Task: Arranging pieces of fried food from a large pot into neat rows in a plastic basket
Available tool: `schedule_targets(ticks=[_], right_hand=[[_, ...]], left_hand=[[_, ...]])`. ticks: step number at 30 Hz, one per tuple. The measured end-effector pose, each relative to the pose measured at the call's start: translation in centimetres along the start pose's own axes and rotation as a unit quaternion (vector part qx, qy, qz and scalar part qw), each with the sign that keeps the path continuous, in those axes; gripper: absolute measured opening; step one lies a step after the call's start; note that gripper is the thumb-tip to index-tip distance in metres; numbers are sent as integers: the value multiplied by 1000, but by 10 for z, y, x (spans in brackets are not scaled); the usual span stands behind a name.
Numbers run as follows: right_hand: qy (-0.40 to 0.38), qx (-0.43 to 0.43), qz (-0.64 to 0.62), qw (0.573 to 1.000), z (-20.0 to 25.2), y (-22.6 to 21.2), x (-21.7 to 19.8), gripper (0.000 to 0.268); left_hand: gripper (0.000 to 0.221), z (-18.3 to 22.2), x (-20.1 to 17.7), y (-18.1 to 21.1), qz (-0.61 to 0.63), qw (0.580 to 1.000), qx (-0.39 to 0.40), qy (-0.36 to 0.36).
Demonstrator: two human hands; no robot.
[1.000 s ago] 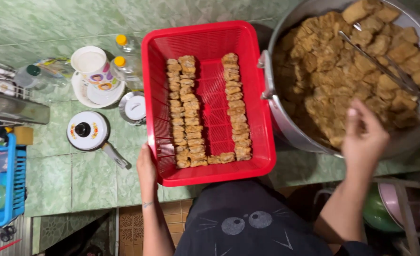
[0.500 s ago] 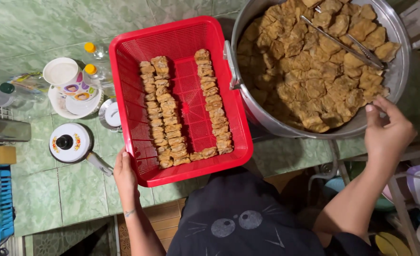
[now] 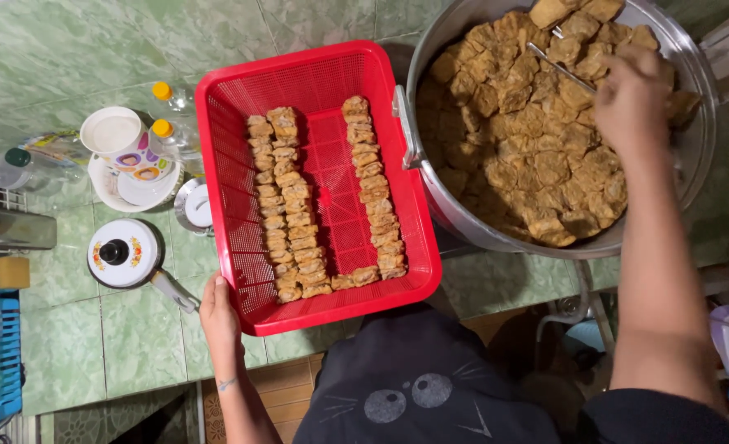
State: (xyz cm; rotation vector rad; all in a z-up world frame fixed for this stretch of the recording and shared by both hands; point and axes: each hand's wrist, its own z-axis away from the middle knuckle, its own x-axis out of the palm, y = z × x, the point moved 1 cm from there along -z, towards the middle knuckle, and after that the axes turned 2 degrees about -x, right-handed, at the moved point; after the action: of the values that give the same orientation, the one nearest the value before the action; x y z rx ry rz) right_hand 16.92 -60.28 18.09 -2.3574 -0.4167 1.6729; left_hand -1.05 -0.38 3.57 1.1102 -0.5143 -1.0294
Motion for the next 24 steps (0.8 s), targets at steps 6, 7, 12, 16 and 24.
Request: schedule_targets(ticks=[6,7,12,16,24], right_hand=[[-158,-16,160,974,-61,-3,38,67],[-160,-20,159,974,-68,34,57,67],[-115,-129,316,933,-92,110,102,56],[-68,-123,266,954,-93,106,106,46],[104,251,-497,824,-66,42,62,18]], left_hand=[[45,-3,-5,-7,6,1000,19,22],[45,-2,-6,-5,8,999,17,27],[38,-9,-32,-38,64,994,76,55],[36,-14,-44,-58,50,993,66,85],[33,0,-39,-28,76,986,87,120]])
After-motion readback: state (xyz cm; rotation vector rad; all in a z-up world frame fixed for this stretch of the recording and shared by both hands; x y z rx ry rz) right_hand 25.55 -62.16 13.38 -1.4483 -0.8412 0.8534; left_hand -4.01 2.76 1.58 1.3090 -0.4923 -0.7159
